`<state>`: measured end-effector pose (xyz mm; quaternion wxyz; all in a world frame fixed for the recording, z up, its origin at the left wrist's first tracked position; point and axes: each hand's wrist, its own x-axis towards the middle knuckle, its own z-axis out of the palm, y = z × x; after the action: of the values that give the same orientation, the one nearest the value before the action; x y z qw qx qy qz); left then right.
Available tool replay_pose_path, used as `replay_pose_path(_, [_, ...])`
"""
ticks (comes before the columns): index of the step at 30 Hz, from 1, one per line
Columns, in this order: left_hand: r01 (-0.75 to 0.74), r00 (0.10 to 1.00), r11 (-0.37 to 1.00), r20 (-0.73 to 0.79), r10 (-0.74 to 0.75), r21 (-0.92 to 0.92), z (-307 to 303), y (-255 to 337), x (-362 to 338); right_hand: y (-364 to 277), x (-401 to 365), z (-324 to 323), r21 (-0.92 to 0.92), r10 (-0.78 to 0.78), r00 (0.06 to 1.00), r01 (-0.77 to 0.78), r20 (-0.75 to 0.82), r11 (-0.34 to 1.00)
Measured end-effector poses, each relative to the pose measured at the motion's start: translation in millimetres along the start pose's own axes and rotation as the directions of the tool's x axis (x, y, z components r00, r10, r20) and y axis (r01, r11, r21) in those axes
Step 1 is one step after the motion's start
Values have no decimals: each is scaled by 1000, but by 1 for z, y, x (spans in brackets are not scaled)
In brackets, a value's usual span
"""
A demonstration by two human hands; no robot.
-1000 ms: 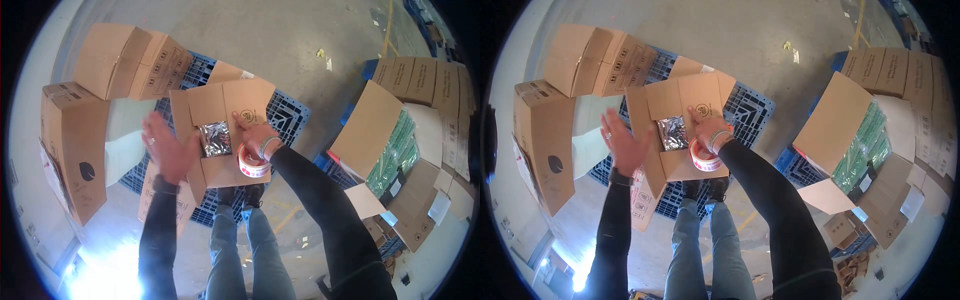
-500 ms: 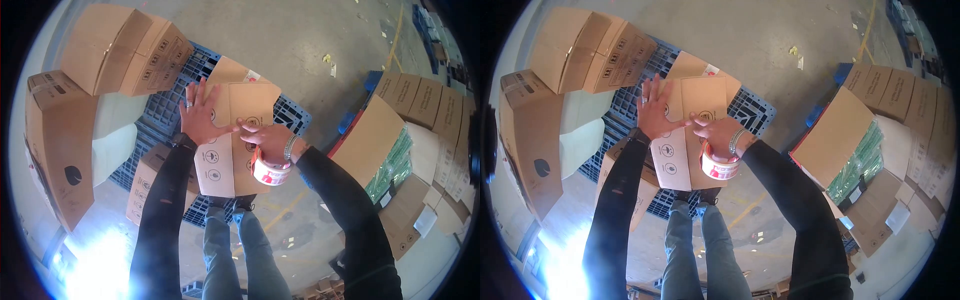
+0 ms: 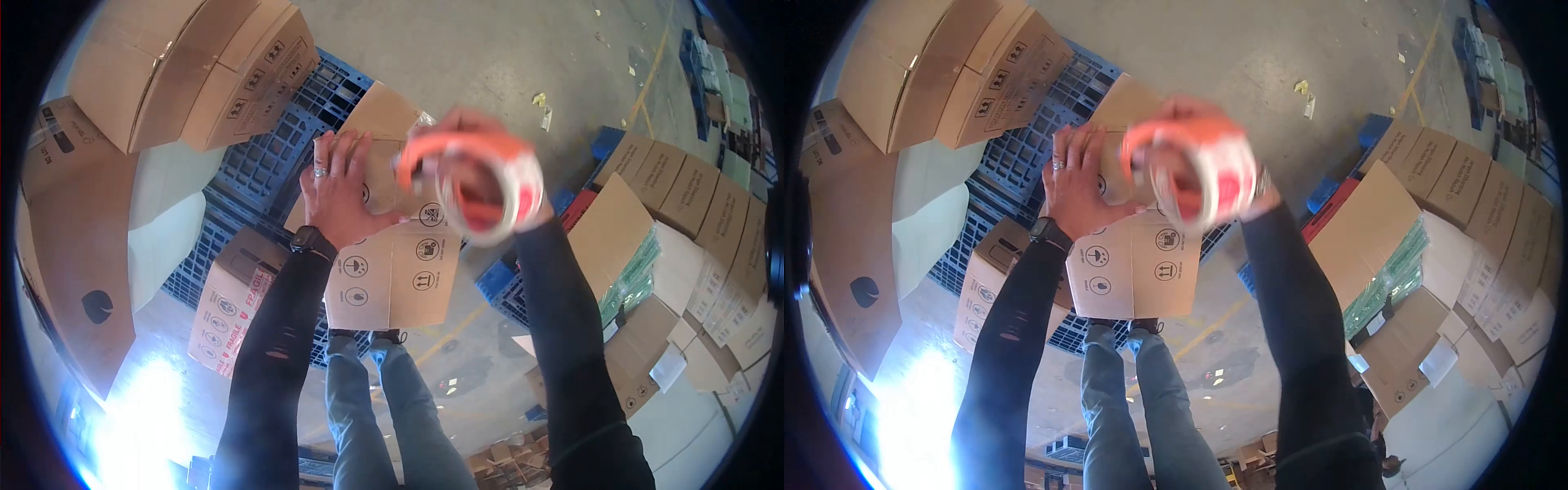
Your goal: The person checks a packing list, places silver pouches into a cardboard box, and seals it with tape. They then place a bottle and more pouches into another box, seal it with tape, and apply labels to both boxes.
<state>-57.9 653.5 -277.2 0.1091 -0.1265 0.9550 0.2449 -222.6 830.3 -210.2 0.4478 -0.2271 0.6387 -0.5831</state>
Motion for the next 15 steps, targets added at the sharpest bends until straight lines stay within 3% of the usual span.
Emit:
replay_pose_path(1, [-11,1000,1000,-9,11,0,1,-3,1,-7,16,-1,173,143,985,-126,-92,977])
replay_pose_path(2, [-27,999,1000,-18,27,-1,3,-6,2,-3,36,-9,75,-23,997,29,-77,997])
replay_pose_path(3, [-31,999,1000,-17,31,5,4,-6,0,9,54,-14,-249,-329,944,314,-18,916])
replay_pose_path(4, [-40,999,999,-29,40,14,5,-8,3,21,71,-20,-671,-632,774,495,50,553])
replay_pose_path(5, [-47,998,999,-29,48,21,6,-8,2,33,88,-25,-882,-836,539,439,106,171])
replay_pose_path(6, [-39,999,999,-9,39,8,7,-8,-2,40,96,-22,-854,-783,620,433,49,289])
replay_pose_path(8, [-35,999,999,10,35,-7,7,-9,2,60,114,-22,-603,-460,870,272,-179,750])
replay_pose_path(9, [-38,999,999,2,38,-11,7,-10,3,70,120,-23,-295,-111,963,35,-246,955])
replay_pose_path(11, [-43,999,999,-6,43,-19,7,-11,1,74,120,-18,-394,-139,966,44,-216,918])
replay_pose_path(12, [-48,998,999,-37,48,2,7,-11,2,75,122,-15,-356,21,971,-108,-238,928])
replay_pose_path(15, [-56,994,997,-88,60,49,9,-10,-2,121,139,-18,-421,115,973,-191,-200,887])
